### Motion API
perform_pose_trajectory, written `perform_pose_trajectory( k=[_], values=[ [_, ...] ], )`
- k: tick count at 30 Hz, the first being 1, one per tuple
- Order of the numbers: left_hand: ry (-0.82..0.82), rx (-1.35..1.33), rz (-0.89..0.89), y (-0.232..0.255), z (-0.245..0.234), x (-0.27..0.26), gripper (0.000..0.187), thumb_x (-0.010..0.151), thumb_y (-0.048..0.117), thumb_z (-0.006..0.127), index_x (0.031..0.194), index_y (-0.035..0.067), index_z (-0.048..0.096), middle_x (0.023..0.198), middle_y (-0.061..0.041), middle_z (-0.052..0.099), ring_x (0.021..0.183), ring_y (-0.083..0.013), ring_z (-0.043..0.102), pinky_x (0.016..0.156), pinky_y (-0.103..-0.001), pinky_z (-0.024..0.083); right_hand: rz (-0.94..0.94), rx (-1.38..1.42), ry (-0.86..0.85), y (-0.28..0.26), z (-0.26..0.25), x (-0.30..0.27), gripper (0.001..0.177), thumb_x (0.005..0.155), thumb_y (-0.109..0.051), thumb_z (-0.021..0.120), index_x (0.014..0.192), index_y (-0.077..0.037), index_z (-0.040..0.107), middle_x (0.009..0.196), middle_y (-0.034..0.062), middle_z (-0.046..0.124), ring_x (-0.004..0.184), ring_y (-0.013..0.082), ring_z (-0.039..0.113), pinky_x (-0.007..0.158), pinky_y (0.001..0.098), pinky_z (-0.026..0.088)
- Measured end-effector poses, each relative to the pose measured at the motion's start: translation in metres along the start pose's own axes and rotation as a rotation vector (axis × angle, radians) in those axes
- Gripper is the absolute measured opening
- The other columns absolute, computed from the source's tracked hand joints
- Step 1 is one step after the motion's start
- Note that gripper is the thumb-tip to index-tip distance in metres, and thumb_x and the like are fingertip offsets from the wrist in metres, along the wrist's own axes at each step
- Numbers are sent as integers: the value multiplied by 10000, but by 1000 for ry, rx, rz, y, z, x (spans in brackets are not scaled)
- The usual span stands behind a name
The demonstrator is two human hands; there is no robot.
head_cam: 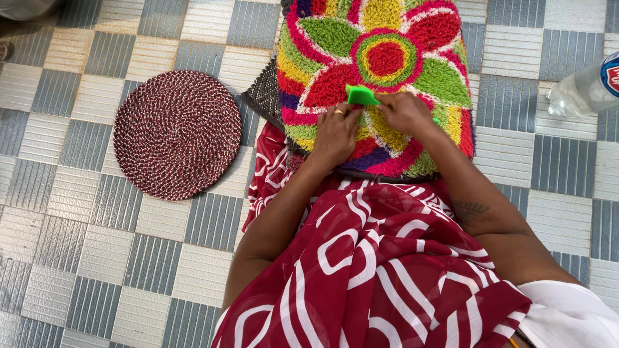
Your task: The person brushes dirt or debris off colorful textured mats using a small green brush.
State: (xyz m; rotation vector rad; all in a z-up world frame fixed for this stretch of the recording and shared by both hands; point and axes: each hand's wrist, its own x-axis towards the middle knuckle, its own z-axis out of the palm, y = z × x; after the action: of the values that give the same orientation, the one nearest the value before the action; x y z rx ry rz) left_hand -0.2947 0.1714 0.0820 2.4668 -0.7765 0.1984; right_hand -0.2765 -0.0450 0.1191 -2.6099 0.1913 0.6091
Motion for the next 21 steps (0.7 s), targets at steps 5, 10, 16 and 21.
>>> perform_pose_trajectory(
  k=[5, 10, 16, 21],
  values=[
    [10, 55, -156, -8, -5, 12, 387, 913, 178, 619, 1289, 107, 678, 1186, -106, 576, 1104, -278, 519, 906, -458, 390, 154, 185, 258, 33, -16, 11, 287, 1042, -336, 583, 1279, -239, 712, 866, 23, 669, 575, 129, 474, 520, 336, 414],
    [4, 44, -229, -22, 5, 36, 209, 1004, 168, 597, 1153, 108, 730, 1082, -135, 603, 989, -274, 555, 838, -465, 412, -143, 38, 672, 58, -3, 18, 209, 1087, -248, 653, 1243, -180, 775, 844, 99, 720, 681, 189, 600, 631, 391, 476],
    [297, -24, -273, -52, 23, 40, 143, 955, 133, 667, 1057, 89, 757, 992, -136, 607, 953, -275, 589, 813, -390, 469, -108, 214, 322, 36, -1, 11, 331, 975, -250, 697, 1290, -156, 727, 810, 106, 714, 638, 234, 630, 607, 420, 499],
    [193, -25, -557, -66, 7, 39, 232, 944, 218, 661, 1164, 187, 728, 1152, -111, 575, 1123, -280, 530, 958, -487, 430, -105, 212, 663, 86, 0, 39, 326, 1034, -207, 684, 1349, -133, 719, 1036, 98, 768, 761, 208, 696, 694, 399, 552]
  ],
)
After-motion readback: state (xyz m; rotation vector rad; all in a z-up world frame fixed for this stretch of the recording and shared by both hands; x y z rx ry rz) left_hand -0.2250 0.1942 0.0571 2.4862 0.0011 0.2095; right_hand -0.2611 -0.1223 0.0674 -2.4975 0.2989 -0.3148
